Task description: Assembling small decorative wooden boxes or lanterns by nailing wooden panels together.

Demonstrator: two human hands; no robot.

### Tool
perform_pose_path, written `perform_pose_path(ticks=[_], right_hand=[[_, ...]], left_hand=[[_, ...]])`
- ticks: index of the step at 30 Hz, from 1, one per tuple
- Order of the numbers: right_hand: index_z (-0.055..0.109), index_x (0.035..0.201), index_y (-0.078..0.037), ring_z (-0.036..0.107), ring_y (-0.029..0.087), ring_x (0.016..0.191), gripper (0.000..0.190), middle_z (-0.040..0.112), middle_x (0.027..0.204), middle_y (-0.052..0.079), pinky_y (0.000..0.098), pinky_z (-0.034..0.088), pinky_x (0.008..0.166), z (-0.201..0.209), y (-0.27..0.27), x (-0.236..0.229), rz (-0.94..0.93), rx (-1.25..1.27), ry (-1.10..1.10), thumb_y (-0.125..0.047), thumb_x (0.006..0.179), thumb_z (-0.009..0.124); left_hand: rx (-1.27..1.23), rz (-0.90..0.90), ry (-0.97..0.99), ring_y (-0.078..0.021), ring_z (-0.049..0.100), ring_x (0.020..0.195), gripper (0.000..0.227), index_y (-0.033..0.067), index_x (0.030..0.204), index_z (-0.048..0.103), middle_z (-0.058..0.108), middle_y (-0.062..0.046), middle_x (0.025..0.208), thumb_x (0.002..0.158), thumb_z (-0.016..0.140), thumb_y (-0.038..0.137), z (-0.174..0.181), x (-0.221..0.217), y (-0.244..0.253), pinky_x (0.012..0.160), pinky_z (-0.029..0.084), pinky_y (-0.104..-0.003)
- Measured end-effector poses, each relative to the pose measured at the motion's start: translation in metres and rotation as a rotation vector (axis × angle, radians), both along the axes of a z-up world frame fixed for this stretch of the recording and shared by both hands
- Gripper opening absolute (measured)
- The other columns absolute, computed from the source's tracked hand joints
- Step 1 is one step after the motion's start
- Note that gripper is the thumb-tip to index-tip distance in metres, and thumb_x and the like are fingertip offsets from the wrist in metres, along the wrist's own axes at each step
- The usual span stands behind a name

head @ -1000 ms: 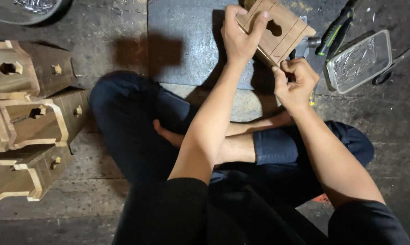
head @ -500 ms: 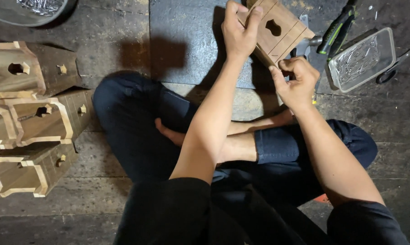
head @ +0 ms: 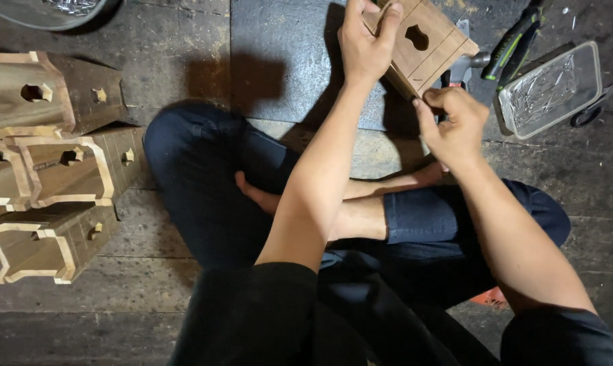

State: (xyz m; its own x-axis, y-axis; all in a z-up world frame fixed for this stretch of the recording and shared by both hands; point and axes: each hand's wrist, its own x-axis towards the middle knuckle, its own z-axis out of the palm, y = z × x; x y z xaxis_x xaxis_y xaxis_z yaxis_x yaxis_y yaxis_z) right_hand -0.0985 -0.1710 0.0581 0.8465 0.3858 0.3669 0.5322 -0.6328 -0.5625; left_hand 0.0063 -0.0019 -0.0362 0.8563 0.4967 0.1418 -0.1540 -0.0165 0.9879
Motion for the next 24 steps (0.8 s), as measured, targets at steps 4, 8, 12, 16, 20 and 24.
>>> perform_pose_path(ticks=[4,8,12,16,20,24], right_hand=[[0.059,0.092,0.002,0.066,0.030,0.084,0.021,0.068,0.092,0.017,0.0393,0.051,0.076,-0.014,0.002,-0.002,-0.052,-0.031,-0.038,0.002,0.105,0.076],[0.062,0.098,0.000,0.070,0.032,0.088,0.018,0.070,0.096,0.013,0.0424,0.053,0.080,-0.021,-0.004,-0.004,-0.094,-0.094,-0.073,-0.006,0.104,0.078],[0.063,0.097,-0.002,0.071,0.029,0.089,0.021,0.072,0.097,0.012,0.0397,0.054,0.081,-0.020,-0.005,0.000,-0.083,-0.062,-0.031,-0.009,0.106,0.081],[0.067,0.101,0.001,0.074,0.029,0.094,0.027,0.076,0.101,0.016,0.0398,0.057,0.083,0.002,-0.003,0.000,-0.046,-0.044,0.011,-0.019,0.106,0.086],[0.074,0.114,0.007,0.074,0.026,0.085,0.032,0.076,0.100,0.018,0.0382,0.059,0.080,0.025,-0.014,-0.002,-0.015,-0.091,0.092,-0.024,0.108,0.080],[0.071,0.111,0.005,0.066,0.028,0.087,0.023,0.071,0.100,0.018,0.0433,0.054,0.078,0.019,-0.064,0.000,-0.096,-0.286,0.092,-0.017,0.114,0.075]], left_hand=[[0.012,0.002,0.010,-0.0168,0.058,0.070,0.036,0.0168,0.090,0.049,0.056,0.003,0.077,0.088,0.065,0.049,0.001,-0.003,0.002,0.069,0.047,-0.036],[0.009,-0.022,0.019,-0.0166,0.058,0.070,0.037,0.0171,0.090,0.051,0.058,0.002,0.078,0.089,0.064,0.052,-0.001,-0.002,-0.001,0.067,0.046,-0.036],[0.038,0.006,-0.012,-0.0157,0.053,0.066,0.035,0.0169,0.087,0.047,0.053,0.003,0.073,0.089,0.065,0.048,0.006,0.000,0.004,0.066,0.044,-0.035],[0.018,0.007,0.022,-0.0159,0.056,0.065,0.035,0.0178,0.085,0.046,0.055,0.003,0.071,0.087,0.065,0.047,0.010,-0.001,0.003,0.065,0.046,-0.036],[0.023,-0.001,0.036,-0.0166,0.054,0.063,0.036,0.0180,0.087,0.047,0.054,0.002,0.071,0.087,0.064,0.050,0.009,-0.002,0.000,0.064,0.044,-0.037],[0.004,-0.026,0.066,-0.0115,0.050,0.055,0.038,0.0177,0.091,0.052,0.056,0.004,0.070,0.087,0.064,0.053,-0.011,0.001,-0.004,0.056,0.044,-0.034]])
